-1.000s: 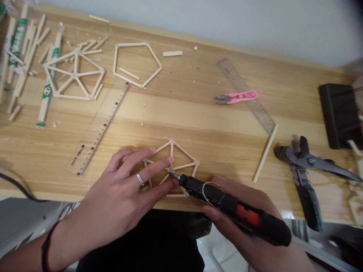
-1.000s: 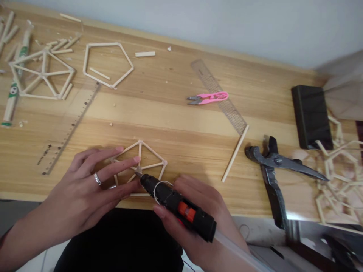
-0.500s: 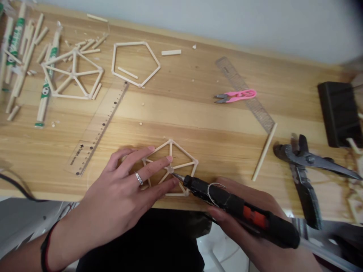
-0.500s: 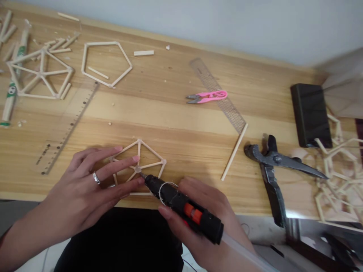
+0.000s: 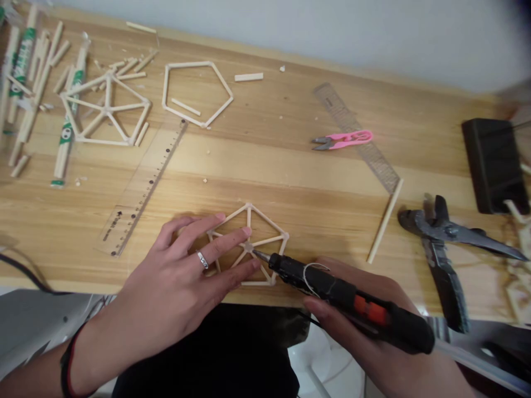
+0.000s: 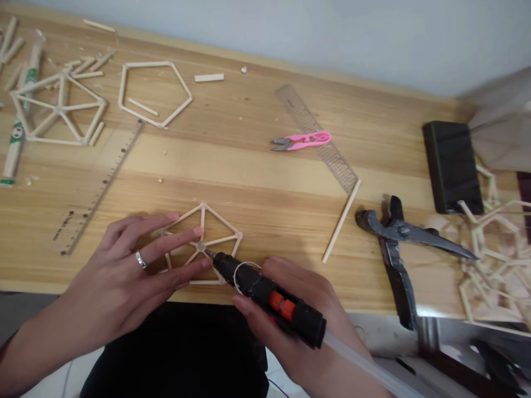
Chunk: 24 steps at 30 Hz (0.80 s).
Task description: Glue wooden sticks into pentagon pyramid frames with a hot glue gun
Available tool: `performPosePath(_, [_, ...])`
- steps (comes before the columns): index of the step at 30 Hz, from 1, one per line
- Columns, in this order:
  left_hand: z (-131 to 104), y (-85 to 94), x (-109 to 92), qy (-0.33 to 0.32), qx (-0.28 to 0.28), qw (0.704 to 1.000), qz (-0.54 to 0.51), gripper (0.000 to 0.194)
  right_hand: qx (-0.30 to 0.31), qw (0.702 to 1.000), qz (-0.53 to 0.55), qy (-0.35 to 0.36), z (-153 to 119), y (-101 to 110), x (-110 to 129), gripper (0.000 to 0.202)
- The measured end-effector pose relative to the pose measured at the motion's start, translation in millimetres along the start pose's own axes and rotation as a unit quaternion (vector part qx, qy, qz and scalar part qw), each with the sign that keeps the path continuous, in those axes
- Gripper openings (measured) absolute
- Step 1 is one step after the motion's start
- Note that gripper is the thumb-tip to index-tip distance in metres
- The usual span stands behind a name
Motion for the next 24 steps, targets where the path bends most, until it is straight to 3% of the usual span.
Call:
performPosePath(13, [-0.4,-0.2,0.5,-0.004,0.0,1.0,0.002,0.04,-0.03,0.999,0.022,-0.011,-1.8,-0.1,-3.7,0.036])
performPosePath(18, [1.7,0.3,0.3,0.0,-0.007,1.0,0.0,0.039,-0.175,0.982,0.014,-0.07,-25.1,9.2,-34.9,0.035])
performPosePath(20, [2.4,0.5,0.0,-0.001,-0.006,1.0,0.001,0.038,-0.16,0.985,0.029,-0.063,-25.0,9.4,-36.3,0.036])
performPosePath(24, [1.9,1.7,-0.2,-0.004,-0.004,1.0,0.002,0.039,-0.059,0.996,0.055,-0.04,-9.3,6.4,-19.8,0.038])
Point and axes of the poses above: each hand's wrist, its own z-axis towards the middle knuckle, its own y-axis out of the back of the hand, x = y × z, the point moved 5 cm from there along z, towards the middle knuckle, and after that the axes turned 7 degrees about -y, right-handed, at the moved point
